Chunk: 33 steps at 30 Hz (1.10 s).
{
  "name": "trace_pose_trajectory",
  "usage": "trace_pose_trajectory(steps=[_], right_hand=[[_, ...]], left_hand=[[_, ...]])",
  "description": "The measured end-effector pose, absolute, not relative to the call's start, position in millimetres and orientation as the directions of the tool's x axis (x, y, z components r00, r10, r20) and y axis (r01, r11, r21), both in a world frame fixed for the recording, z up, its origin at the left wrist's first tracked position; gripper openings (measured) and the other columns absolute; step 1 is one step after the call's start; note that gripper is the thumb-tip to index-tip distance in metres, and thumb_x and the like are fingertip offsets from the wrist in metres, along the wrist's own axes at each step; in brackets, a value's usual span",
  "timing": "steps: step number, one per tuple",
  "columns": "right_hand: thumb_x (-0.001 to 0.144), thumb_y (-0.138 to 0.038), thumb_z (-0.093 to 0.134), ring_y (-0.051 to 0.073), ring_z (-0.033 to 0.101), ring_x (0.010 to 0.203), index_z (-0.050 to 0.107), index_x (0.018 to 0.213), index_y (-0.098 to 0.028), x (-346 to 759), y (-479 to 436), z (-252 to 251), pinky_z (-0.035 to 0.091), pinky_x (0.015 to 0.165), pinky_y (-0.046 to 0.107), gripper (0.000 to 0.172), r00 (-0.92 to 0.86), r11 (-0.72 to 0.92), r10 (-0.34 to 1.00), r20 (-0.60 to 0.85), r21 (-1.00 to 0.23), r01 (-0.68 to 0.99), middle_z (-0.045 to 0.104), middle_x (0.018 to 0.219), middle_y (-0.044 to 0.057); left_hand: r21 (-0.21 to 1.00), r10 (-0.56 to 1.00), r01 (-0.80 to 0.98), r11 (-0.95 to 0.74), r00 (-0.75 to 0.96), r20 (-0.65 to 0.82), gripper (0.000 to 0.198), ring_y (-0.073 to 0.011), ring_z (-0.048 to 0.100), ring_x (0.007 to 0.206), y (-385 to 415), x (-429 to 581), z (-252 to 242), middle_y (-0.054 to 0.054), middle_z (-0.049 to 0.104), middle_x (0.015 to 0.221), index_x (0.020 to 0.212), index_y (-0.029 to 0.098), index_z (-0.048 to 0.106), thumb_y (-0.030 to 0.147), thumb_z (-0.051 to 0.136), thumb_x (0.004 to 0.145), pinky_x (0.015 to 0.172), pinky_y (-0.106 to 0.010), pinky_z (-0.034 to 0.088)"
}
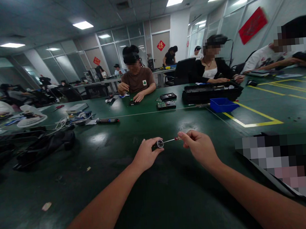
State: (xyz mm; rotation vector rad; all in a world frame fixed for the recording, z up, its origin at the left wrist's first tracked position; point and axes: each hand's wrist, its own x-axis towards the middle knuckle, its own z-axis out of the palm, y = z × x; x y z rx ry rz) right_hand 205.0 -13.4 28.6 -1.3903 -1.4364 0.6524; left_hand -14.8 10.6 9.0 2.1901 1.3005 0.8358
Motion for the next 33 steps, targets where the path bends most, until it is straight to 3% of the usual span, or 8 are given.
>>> trace_pose_trajectory(steps=[2,7,14,18,22,25,29,33], right_hand=[[0.085,-0.058,0.061,0.016,0.054,0.049,0.062,0.063,-0.021,205.3,-15.4,30.9,0.038,0.051,0.030,0.043,0.131,0.204,0.949,0.288,-0.873,0.442,0.061,0.054,0.001],[0.090,-0.045,0.056,0.019,0.063,0.068,0.066,0.098,-0.021,202.2,-17.4,28.3,0.046,0.063,0.032,0.027,0.011,0.311,0.944,0.329,-0.903,0.295,0.068,0.074,0.002],[0.095,-0.051,0.046,0.016,0.049,0.052,0.066,0.090,-0.022,200.2,-18.0,25.2,0.036,0.050,0.030,0.036,0.038,0.254,0.956,0.292,-0.884,0.392,0.055,0.059,-0.001],[0.094,-0.044,0.048,0.019,0.058,0.066,0.064,0.112,-0.023,199.5,-19.2,26.9,0.043,0.059,0.031,0.032,0.003,0.286,0.952,0.305,-0.898,0.334,0.061,0.073,0.001],[0.094,-0.048,0.045,0.020,0.059,0.068,0.066,0.105,-0.023,198.1,-18.5,28.1,0.046,0.063,0.034,0.034,0.007,0.262,0.960,0.281,-0.903,0.340,0.065,0.076,0.003],[0.089,-0.048,0.055,0.021,0.062,0.075,0.065,0.102,-0.022,196.4,-15.1,25.6,0.050,0.071,0.036,0.031,0.074,0.247,0.960,0.271,-0.938,0.243,0.069,0.085,0.005],[0.083,-0.052,0.064,0.022,0.063,0.080,0.066,0.093,-0.020,196.6,-6.5,17.7,0.053,0.079,0.039,0.033,0.131,0.194,0.973,0.191,-0.981,-0.009,0.068,0.085,0.007],[0.085,-0.055,0.058,0.021,0.062,0.068,0.061,0.081,-0.023,201.6,2.7,11.3,0.056,0.077,0.043,0.032,0.072,0.047,0.997,0.030,-0.970,-0.240,0.062,0.072,0.005]], left_hand=[[0.639,0.887,0.619,-0.456,0.372,0.273,0.034,-0.0250,0.058,0.109,10.7,-15.5,9.6,-0.003,0.067,0.119,0.121,0.029,0.063,0.029,0.067,0.088,0.110,-0.052,0.033],[0.621,0.876,0.623,-0.476,0.402,0.267,0.034,-0.0245,0.058,0.106,10.4,-16.2,10.6,-0.003,0.067,0.113,0.121,0.028,0.063,0.029,0.068,0.087,0.105,-0.047,0.038],[0.613,0.872,0.628,-0.479,0.421,0.250,0.032,-0.0248,0.058,0.106,7.9,-14.1,12.7,-0.004,0.067,0.113,0.119,0.026,0.064,0.028,0.068,0.087,0.102,-0.044,0.040],[0.619,0.878,0.630,-0.469,0.411,0.247,0.035,-0.0245,0.058,0.107,8.3,-14.7,13.3,-0.004,0.067,0.113,0.120,0.026,0.064,0.025,0.069,0.086,0.099,-0.042,0.042],[0.615,0.873,0.626,-0.480,0.410,0.265,0.034,-0.0239,0.058,0.106,9.7,-15.6,11.3,-0.004,0.067,0.111,0.119,0.026,0.064,0.024,0.069,0.085,0.097,-0.041,0.043],[0.613,0.881,0.635,-0.470,0.383,0.280,0.033,-0.0240,0.059,0.107,10.5,-13.9,9.6,-0.005,0.067,0.112,0.118,0.025,0.064,0.025,0.069,0.086,0.098,-0.041,0.043],[0.630,0.895,0.635,-0.446,0.336,0.295,0.034,-0.0242,0.059,0.109,10.5,-9.4,10.0,-0.006,0.066,0.114,0.120,0.024,0.063,0.025,0.067,0.087,0.100,-0.041,0.044],[0.606,0.856,0.604,-0.517,0.358,0.373,0.034,-0.0234,0.057,0.114,10.9,-7.9,11.4,-0.005,0.065,0.120,0.122,0.026,0.062,0.025,0.067,0.088,0.109,-0.045,0.037]])
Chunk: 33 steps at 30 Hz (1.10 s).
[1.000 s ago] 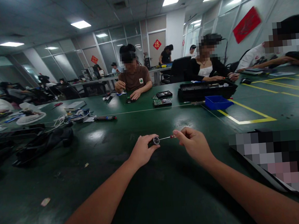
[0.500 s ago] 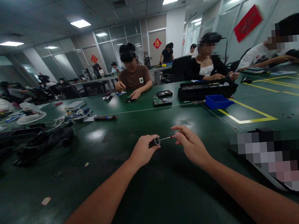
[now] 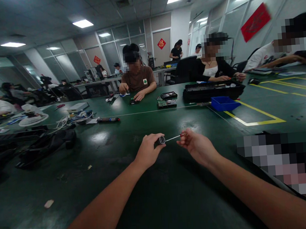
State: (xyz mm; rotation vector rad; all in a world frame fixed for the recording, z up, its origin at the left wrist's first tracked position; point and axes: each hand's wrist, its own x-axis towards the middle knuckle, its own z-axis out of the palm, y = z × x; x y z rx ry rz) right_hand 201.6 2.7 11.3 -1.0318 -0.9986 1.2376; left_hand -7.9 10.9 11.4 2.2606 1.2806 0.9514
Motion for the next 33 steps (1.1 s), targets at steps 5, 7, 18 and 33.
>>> trace_pose_trajectory(steps=[5,7,18,33], right_hand=[[0.084,-0.050,0.063,0.020,0.061,0.069,0.062,0.083,-0.023,204.4,6.1,9.0,0.056,0.075,0.041,0.027,0.191,0.090,0.981,0.041,-0.964,-0.251,0.063,0.075,0.004],[0.082,-0.053,0.065,0.020,0.062,0.072,0.063,0.085,-0.022,203.6,5.0,8.6,0.055,0.074,0.040,0.031,0.219,0.126,0.972,0.084,-0.974,-0.186,0.065,0.080,0.005],[0.089,-0.051,0.058,0.021,0.067,0.076,0.064,0.094,-0.020,197.0,-8.1,17.4,0.054,0.076,0.038,0.031,0.087,0.288,0.949,0.303,-0.945,0.154,0.071,0.083,0.006],[0.095,-0.047,0.049,0.020,0.064,0.078,0.060,0.098,-0.021,201.2,-13.1,19.6,0.051,0.075,0.038,0.029,0.131,0.360,0.909,0.396,-0.903,0.237,0.067,0.084,0.005]], left_hand=[[0.606,0.876,0.633,-0.482,0.363,0.317,0.034,-0.0245,0.057,0.112,12.1,-9.8,9.7,-0.003,0.065,0.118,0.122,0.027,0.062,0.027,0.067,0.088,0.113,-0.053,0.029],[0.603,0.877,0.637,-0.480,0.366,0.310,0.035,-0.0243,0.057,0.112,11.6,-9.6,9.6,-0.003,0.065,0.118,0.122,0.028,0.062,0.026,0.068,0.088,0.113,-0.053,0.029],[0.577,0.862,0.641,-0.506,0.375,0.340,0.038,-0.0240,0.058,0.110,9.8,-9.1,10.7,-0.004,0.066,0.116,0.122,0.026,0.064,0.026,0.072,0.085,0.103,-0.043,0.040],[0.586,0.877,0.653,-0.480,0.370,0.306,0.037,-0.0231,0.059,0.102,13.5,-9.7,4.4,-0.003,0.068,0.109,0.120,0.026,0.065,0.026,0.074,0.083,0.093,-0.040,0.043]])
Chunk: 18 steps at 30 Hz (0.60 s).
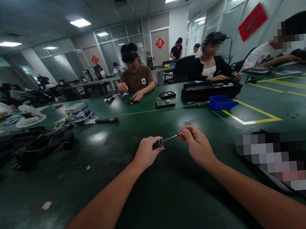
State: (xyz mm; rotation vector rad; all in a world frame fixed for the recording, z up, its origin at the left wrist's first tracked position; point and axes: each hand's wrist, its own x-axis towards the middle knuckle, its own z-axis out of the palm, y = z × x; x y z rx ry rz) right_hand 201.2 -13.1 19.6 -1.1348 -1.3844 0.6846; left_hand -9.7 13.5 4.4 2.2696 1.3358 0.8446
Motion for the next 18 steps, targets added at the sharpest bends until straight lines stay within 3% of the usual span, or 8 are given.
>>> trace_pose_trajectory(steps=[5,11,18], right_hand=[[0.097,-0.045,0.046,0.021,0.064,0.076,0.059,0.096,-0.021,200.4,-14.7,20.7,0.049,0.073,0.037,0.027,0.101,0.351,0.906,0.411,-0.862,0.365,0.067,0.082,0.005],[0.097,-0.045,0.045,0.021,0.065,0.078,0.059,0.097,-0.021,200.6,-14.9,21.9,0.050,0.074,0.036,0.028,0.109,0.358,0.904,0.413,-0.872,0.334,0.067,0.085,0.005],[0.098,-0.043,0.044,0.021,0.066,0.077,0.058,0.097,-0.022,200.9,-13.0,18.8,0.048,0.072,0.036,0.026,0.107,0.337,0.903,0.415,-0.843,0.420,0.068,0.083,0.004]], left_hand=[[0.590,0.887,0.663,-0.461,0.362,0.286,0.037,-0.0236,0.059,0.103,12.5,-9.0,7.4,-0.003,0.068,0.110,0.120,0.025,0.066,0.025,0.074,0.083,0.095,-0.040,0.041],[0.579,0.887,0.672,-0.462,0.370,0.278,0.038,-0.0241,0.059,0.105,13.4,-10.9,5.4,-0.003,0.068,0.112,0.121,0.027,0.065,0.028,0.073,0.084,0.096,-0.041,0.041],[0.555,0.883,0.687,-0.468,0.381,0.274,0.039,-0.0245,0.059,0.104,15.0,-9.4,3.2,-0.004,0.068,0.112,0.121,0.026,0.065,0.027,0.074,0.083,0.096,-0.042,0.041]])
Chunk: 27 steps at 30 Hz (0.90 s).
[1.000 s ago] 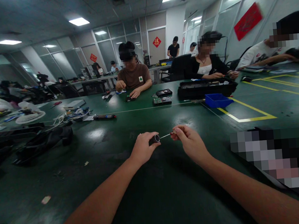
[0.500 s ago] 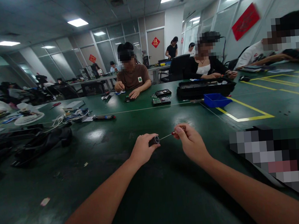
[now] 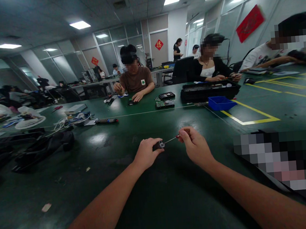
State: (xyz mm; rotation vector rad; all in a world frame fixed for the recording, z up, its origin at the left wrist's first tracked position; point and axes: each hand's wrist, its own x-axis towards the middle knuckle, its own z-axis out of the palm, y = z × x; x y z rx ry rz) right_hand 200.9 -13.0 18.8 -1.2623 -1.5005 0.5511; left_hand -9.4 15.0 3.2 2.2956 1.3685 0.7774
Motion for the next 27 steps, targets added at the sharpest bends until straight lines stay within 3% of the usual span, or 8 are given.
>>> trace_pose_trajectory(steps=[12,19,22,24,27], right_hand=[[0.098,-0.042,0.042,0.022,0.065,0.075,0.058,0.094,-0.021,201.0,-15.4,25.8,0.045,0.067,0.034,0.027,0.149,0.295,0.899,0.412,-0.820,0.491,0.068,0.080,0.005],[0.098,-0.044,0.043,0.021,0.064,0.075,0.059,0.096,-0.021,202.0,-15.6,26.1,0.046,0.068,0.035,0.028,0.154,0.315,0.893,0.423,-0.830,0.460,0.067,0.080,0.005],[0.098,-0.043,0.043,0.021,0.064,0.075,0.059,0.096,-0.022,201.8,-16.8,26.6,0.047,0.069,0.035,0.027,0.150,0.328,0.888,0.435,-0.828,0.455,0.068,0.081,0.005],[0.099,-0.042,0.043,0.021,0.064,0.075,0.059,0.095,-0.022,201.5,-17.5,27.5,0.047,0.069,0.035,0.026,0.150,0.330,0.887,0.437,-0.827,0.456,0.067,0.080,0.005],[0.099,-0.043,0.043,0.021,0.064,0.075,0.059,0.094,-0.022,201.4,-17.7,28.0,0.047,0.069,0.035,0.027,0.145,0.327,0.891,0.431,-0.829,0.454,0.067,0.079,0.005]], left_hand=[[0.642,0.901,0.634,-0.431,0.341,0.269,0.038,-0.0231,0.060,0.108,14.1,-11.1,6.4,-0.005,0.066,0.115,0.122,0.026,0.065,0.027,0.072,0.084,0.097,-0.038,0.046],[0.841,0.943,0.426,-0.333,0.176,0.284,0.038,-0.0218,0.061,0.109,23.5,-15.0,0.5,-0.007,0.065,0.120,0.123,0.023,0.061,0.026,0.068,0.085,0.100,-0.038,0.047],[0.958,0.970,0.171,-0.229,0.124,0.210,0.041,-0.0173,0.064,0.095,27.8,-16.5,-0.5,-0.008,0.064,0.115,0.130,0.023,0.052,0.031,0.059,0.090,0.089,-0.033,0.051],[0.987,0.983,0.032,-0.159,0.098,0.155,0.035,-0.0137,0.062,0.081,28.2,-16.7,1.8,-0.006,0.064,0.105,0.124,0.022,0.052,0.034,0.054,0.091,0.075,-0.027,0.051],[0.995,0.991,0.012,-0.097,0.098,0.095,0.028,-0.0105,0.054,0.061,25.4,-16.6,9.9,0.000,0.058,0.078,0.107,0.021,0.054,0.040,0.059,0.088,0.055,-0.021,0.042]])
